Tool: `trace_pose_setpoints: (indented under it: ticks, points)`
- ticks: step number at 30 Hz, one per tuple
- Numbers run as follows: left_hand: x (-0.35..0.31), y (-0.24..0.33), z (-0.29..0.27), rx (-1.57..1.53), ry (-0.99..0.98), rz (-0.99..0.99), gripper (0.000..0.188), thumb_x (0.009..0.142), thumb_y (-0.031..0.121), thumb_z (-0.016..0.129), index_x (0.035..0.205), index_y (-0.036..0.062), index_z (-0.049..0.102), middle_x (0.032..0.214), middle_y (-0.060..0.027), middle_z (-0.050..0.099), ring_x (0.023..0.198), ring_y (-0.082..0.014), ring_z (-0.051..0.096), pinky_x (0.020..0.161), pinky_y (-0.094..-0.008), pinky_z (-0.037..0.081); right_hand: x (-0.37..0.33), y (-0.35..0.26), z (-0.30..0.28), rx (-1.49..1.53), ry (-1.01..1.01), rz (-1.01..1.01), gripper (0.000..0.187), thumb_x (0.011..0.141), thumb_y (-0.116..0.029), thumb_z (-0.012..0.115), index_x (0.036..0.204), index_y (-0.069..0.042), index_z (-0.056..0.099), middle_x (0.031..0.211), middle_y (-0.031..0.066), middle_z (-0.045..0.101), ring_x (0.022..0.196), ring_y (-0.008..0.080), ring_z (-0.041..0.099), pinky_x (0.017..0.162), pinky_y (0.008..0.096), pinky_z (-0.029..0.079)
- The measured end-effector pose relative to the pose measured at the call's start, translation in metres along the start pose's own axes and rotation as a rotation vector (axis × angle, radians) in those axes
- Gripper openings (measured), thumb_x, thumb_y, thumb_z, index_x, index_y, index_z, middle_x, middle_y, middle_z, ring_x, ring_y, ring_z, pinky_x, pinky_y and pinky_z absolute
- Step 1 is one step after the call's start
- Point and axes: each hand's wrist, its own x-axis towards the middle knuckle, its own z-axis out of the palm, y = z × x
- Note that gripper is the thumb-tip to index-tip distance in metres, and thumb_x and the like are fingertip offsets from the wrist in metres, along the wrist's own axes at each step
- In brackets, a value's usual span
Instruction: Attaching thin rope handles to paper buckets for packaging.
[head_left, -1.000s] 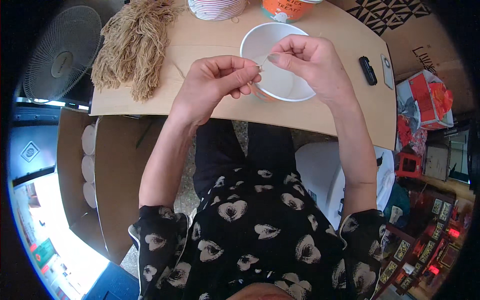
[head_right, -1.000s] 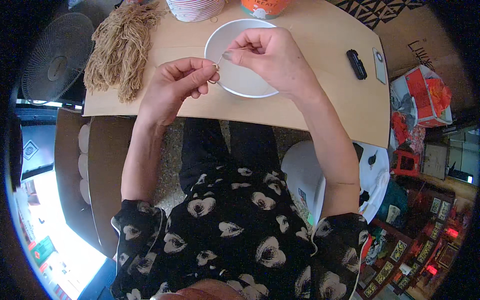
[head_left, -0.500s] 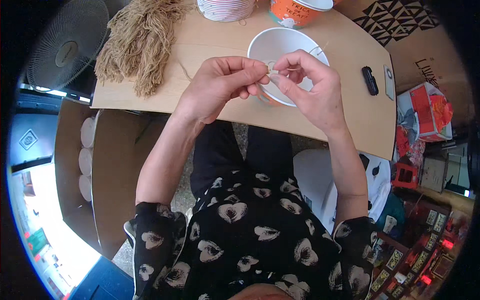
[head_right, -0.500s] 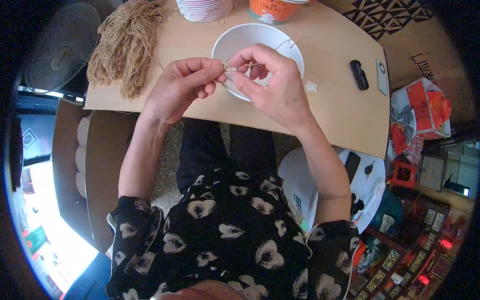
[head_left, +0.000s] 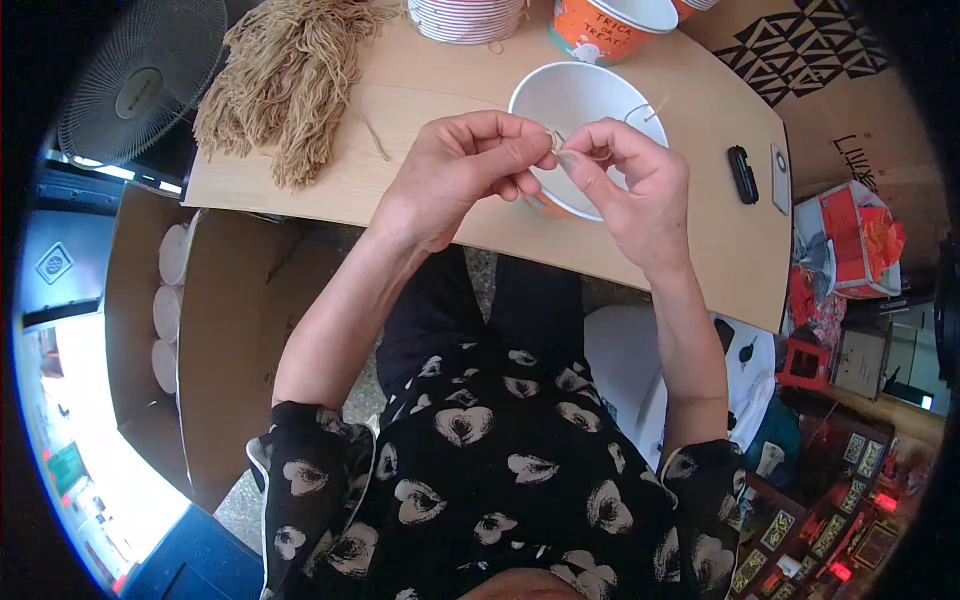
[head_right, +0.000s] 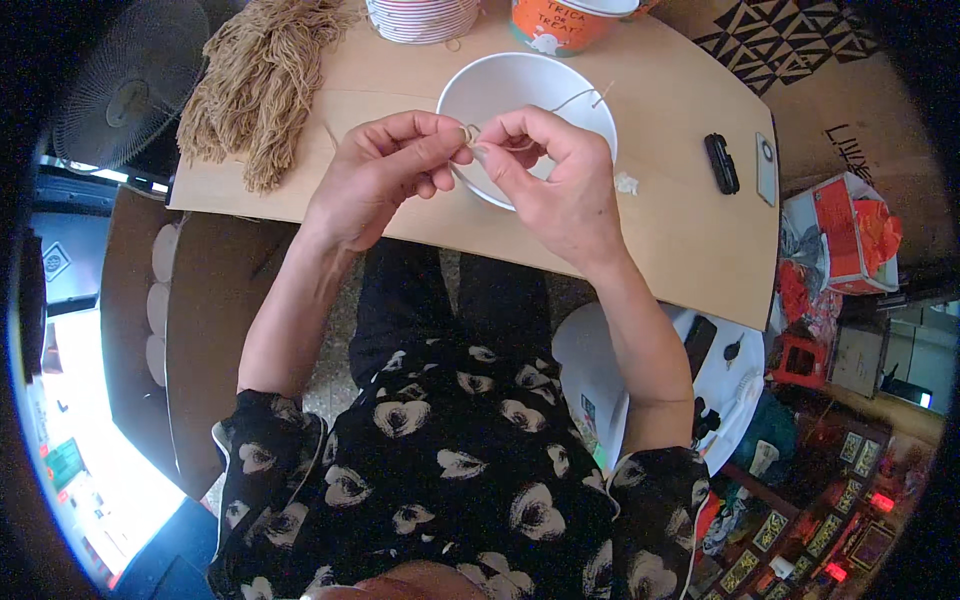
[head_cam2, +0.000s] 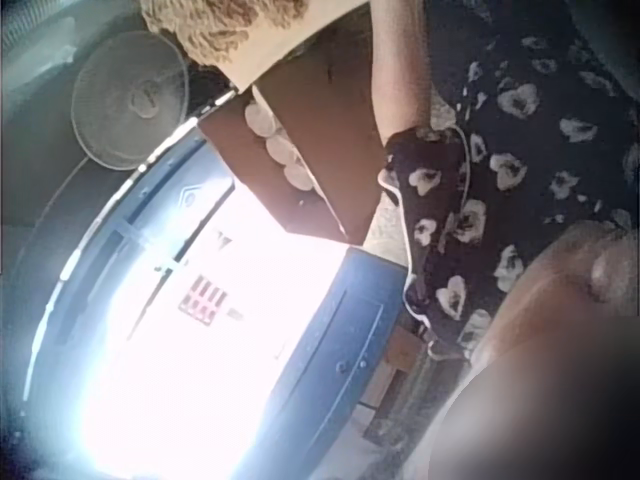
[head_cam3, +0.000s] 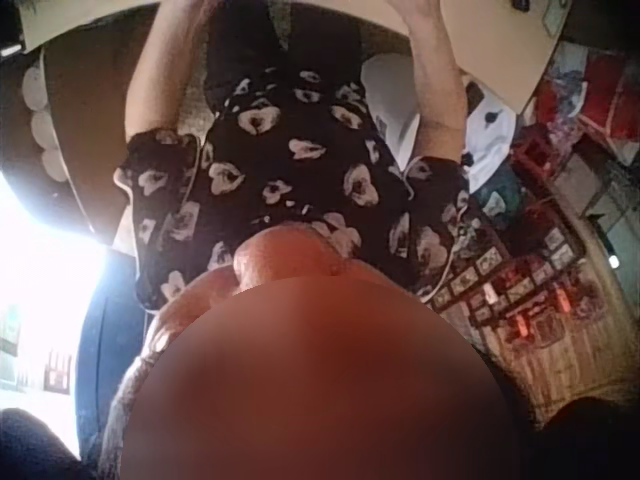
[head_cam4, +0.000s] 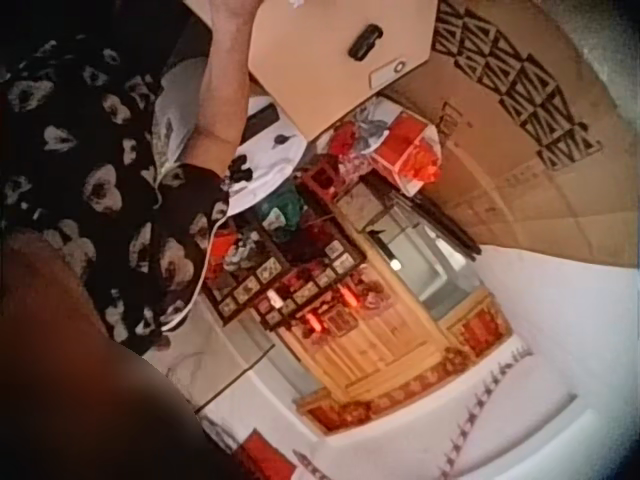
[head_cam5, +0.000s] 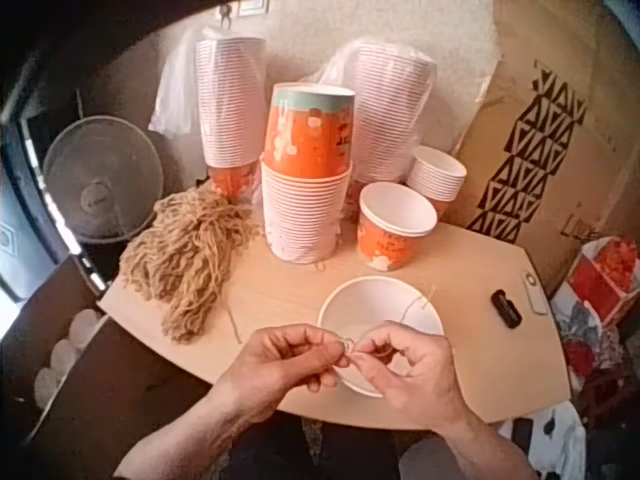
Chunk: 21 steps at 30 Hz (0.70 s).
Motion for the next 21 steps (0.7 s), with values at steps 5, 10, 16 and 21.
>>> trace_pose_setpoints:
  ticks: [5, 10, 16, 21]
  points:
    - [-0.002, -0.005, 0.004, 0.066, 0.071, 0.043, 0.019, 0.094, 0.016, 0.066, 0.100, -0.0019, 0.067, 0.087, -0.0054, 0.070, 0.070, -0.0067, 0.063, 0.063, -0.0193, 0.050, 0.001, -0.003, 0.006, 0.055, -0.006, 0.046, 0.010, 0.087, -0.006, 0.070, 0.093, 0.002, 0.068, 0.085, 0.0021, 0.069, 0.076, 0.0079, 0.060, 0.073, 0.0243, 0.051]
    - [-0.004, -0.004, 0.013, 0.241, 0.125, 0.202, 0.016, 0.094, 0.009, 0.065, 0.098, -0.0073, 0.065, 0.085, -0.0069, 0.069, 0.074, -0.0097, 0.067, 0.068, -0.0233, 0.057, 0.002, -0.002, 0.004, 0.156, -0.021, 0.169, 0.010, 0.087, -0.005, 0.070, 0.094, 0.002, 0.069, 0.084, 0.0018, 0.069, 0.076, 0.0072, 0.060, 0.072, 0.0229, 0.051]
    - [-0.004, -0.010, 0.011, 0.205, 0.111, 0.243, 0.018, 0.092, 0.005, 0.066, 0.102, -0.0095, 0.066, 0.090, -0.0100, 0.071, 0.081, -0.0129, 0.070, 0.074, -0.0243, 0.059, 0.009, 0.001, -0.001, 0.352, -0.035, 0.321, 0.013, 0.086, -0.006, 0.070, 0.094, 0.004, 0.070, 0.079, 0.0027, 0.068, 0.071, 0.0055, 0.058, 0.065, 0.0203, 0.047]
    - [-0.004, -0.011, 0.012, 0.233, 0.118, 0.256, 0.018, 0.090, 0.003, 0.068, 0.104, -0.0093, 0.066, 0.091, -0.0111, 0.071, 0.084, -0.0145, 0.071, 0.075, -0.0245, 0.059, 0.010, 0.005, -0.002, 0.385, -0.032, 0.338, 0.013, 0.086, -0.008, 0.070, 0.092, 0.003, 0.071, 0.076, 0.0022, 0.067, 0.065, 0.0049, 0.054, 0.059, 0.0199, 0.041]
